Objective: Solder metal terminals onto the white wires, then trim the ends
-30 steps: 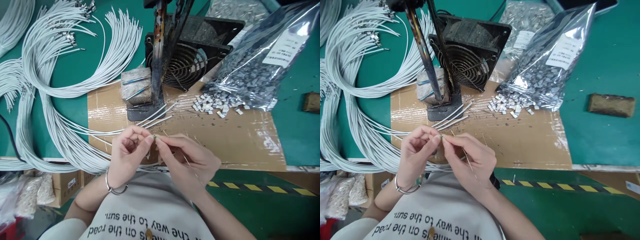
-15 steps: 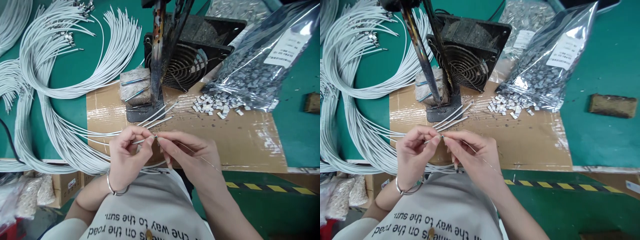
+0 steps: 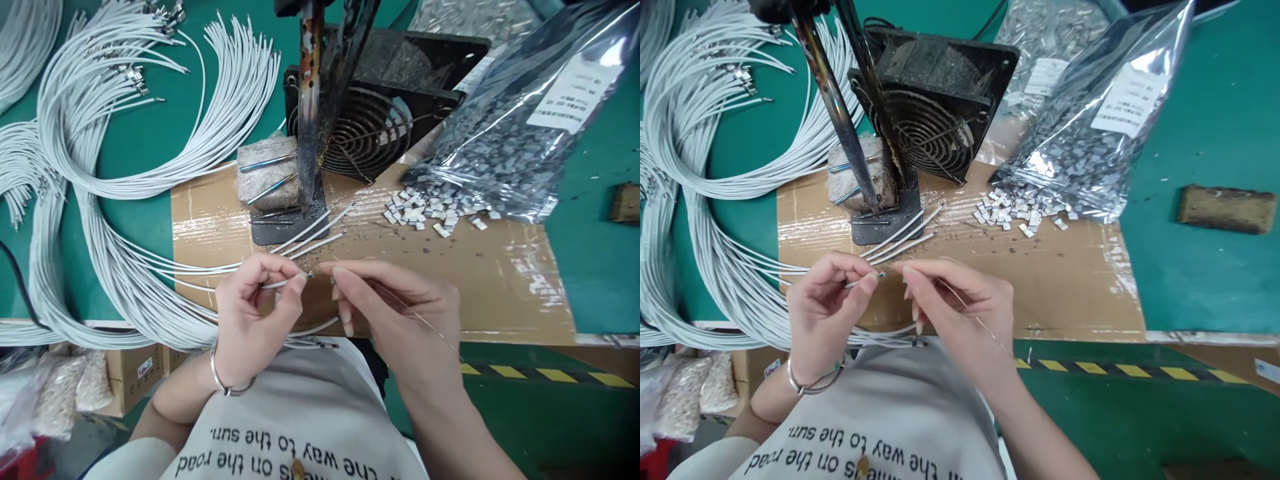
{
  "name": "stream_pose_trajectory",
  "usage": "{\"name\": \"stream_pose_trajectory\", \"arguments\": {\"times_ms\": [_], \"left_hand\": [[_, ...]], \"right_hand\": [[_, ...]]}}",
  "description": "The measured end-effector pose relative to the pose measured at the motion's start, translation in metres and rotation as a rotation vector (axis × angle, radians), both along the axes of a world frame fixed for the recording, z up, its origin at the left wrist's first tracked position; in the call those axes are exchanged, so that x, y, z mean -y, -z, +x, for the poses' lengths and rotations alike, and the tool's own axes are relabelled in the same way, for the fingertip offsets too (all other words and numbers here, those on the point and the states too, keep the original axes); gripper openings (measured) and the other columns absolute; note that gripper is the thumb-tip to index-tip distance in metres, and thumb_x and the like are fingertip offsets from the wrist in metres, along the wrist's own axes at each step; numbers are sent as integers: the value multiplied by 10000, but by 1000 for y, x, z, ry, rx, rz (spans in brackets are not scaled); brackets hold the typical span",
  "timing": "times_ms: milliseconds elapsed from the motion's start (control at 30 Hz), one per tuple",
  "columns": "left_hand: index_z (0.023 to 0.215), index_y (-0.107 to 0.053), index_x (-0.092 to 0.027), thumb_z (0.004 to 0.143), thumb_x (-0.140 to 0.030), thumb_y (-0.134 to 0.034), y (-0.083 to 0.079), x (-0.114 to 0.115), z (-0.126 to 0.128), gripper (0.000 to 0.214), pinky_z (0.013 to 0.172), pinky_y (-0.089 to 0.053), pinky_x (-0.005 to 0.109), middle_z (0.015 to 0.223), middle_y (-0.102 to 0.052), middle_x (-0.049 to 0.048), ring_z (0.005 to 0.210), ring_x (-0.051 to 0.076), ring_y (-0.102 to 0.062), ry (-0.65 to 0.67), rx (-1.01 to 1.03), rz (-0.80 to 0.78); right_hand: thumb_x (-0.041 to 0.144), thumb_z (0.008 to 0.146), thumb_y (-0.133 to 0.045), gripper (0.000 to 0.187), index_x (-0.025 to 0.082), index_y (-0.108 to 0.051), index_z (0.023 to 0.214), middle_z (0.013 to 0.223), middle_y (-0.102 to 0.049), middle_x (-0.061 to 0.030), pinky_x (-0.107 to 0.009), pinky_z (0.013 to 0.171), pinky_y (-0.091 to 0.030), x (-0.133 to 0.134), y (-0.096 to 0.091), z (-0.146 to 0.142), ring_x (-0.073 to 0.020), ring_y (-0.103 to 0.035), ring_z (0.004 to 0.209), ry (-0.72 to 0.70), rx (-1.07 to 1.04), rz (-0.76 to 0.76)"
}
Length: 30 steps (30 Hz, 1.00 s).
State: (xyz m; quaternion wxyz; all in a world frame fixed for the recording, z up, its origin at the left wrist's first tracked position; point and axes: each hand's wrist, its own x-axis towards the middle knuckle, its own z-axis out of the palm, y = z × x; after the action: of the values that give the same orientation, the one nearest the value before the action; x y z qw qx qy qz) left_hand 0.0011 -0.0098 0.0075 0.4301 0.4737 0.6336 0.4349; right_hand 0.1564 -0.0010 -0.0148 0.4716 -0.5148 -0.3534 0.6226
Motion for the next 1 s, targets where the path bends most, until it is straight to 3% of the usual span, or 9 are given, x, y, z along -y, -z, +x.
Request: {"name": "stream_pose_trajectory", "arguments": {"times_ms": [233,667,1000], "left_hand": [[782,-702,-183,826,-111,-743,-6,-6,3,94,538,-493,180,666,-699,-6,583,92,-605,-30,51,-45],[781,-696,-182,822,-91,-741,-8,-7,3,110,535,-537,146,672,-701,-17,570,76,-627,-37,86,-54],[766,-692,-188,797,-95,-748,-7,-6,2,113,479,-492,150,652,-684,-14,538,74,-590,-26,99,-114]], "right_hand": [[134,878,-771,167,280,-827,819,637,-695,40,-175,418,-519,-1,2,0,-79,-599,466,71,70,124],[90,871,-775,247,317,-860,918,801,-795,21,-220,507,-561,8,3,-10,-100,-670,567,64,199,261],[17,837,-774,482,383,-813,1147,876,-822,-4,-344,644,-633,14,13,-11,-189,-741,667,146,558,642]]}}
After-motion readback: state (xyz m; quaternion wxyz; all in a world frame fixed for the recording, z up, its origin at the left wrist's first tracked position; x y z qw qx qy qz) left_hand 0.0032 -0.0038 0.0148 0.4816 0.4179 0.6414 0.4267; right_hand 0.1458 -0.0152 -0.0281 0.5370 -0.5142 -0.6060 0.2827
